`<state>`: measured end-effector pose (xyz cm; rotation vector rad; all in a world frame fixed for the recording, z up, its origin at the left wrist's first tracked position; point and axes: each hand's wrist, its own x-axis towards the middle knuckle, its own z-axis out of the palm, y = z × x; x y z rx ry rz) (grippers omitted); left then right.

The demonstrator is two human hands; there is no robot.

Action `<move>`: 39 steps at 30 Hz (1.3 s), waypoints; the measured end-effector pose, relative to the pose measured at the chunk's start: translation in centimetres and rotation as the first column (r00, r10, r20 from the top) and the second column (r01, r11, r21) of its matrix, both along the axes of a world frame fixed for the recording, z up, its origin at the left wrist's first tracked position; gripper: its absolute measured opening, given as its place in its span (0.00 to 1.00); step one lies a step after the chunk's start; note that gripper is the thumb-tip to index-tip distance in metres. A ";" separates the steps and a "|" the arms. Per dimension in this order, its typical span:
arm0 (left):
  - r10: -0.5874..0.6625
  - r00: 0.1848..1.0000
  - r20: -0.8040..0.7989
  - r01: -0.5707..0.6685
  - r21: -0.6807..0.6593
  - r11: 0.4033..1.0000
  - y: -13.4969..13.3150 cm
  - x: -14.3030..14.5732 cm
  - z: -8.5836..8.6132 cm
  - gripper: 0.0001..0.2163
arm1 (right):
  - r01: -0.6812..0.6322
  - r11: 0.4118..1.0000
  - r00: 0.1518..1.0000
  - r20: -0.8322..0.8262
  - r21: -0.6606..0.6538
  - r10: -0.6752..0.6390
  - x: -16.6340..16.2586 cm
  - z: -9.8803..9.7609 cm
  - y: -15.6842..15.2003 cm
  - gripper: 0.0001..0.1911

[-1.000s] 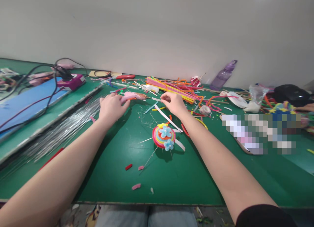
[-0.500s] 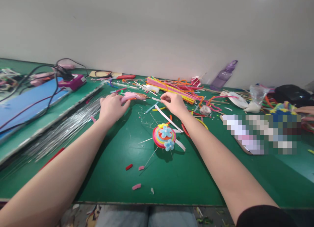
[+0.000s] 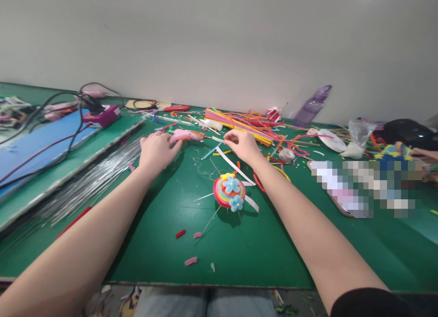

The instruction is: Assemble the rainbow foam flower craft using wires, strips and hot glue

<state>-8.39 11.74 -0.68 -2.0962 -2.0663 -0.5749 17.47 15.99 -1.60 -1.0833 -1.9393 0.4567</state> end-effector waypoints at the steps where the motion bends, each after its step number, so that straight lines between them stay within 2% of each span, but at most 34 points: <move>1: 0.002 1.000 -0.001 -0.002 -0.002 1.000 0.0 0.0 0.0 0.16 | -0.002 1.000 1.000 -0.004 -0.002 0.002 0.0 0.0 0.0 0.04; 13: 0.018 1.000 0.003 -0.018 -0.001 1.000 0.0 0.0 0.0 0.16 | -0.010 1.000 1.000 -0.016 -0.008 0.010 0.0 -0.3 0.2 0.05; 23: 0.043 0.999 -0.017 -0.043 -0.012 0.999 -0.2 0.2 0.2 0.17 | 0.042 0.998 0.998 -0.039 0.040 -0.040 0.0 0.1 0.2 0.04; 30: 0.044 0.999 -0.007 -0.044 0.048 0.998 0.2 -0.2 -0.5 0.17 | 0.059 0.995 0.995 -0.084 0.076 -0.053 0.0 0.7 -0.1 0.04; 39: 0.101 0.994 -0.051 -0.100 0.018 0.995 1.2 -1.1 -1.3 0.20 | 0.078 0.993 0.993 -0.100 0.092 -0.069 0.1 1.3 -0.2 0.04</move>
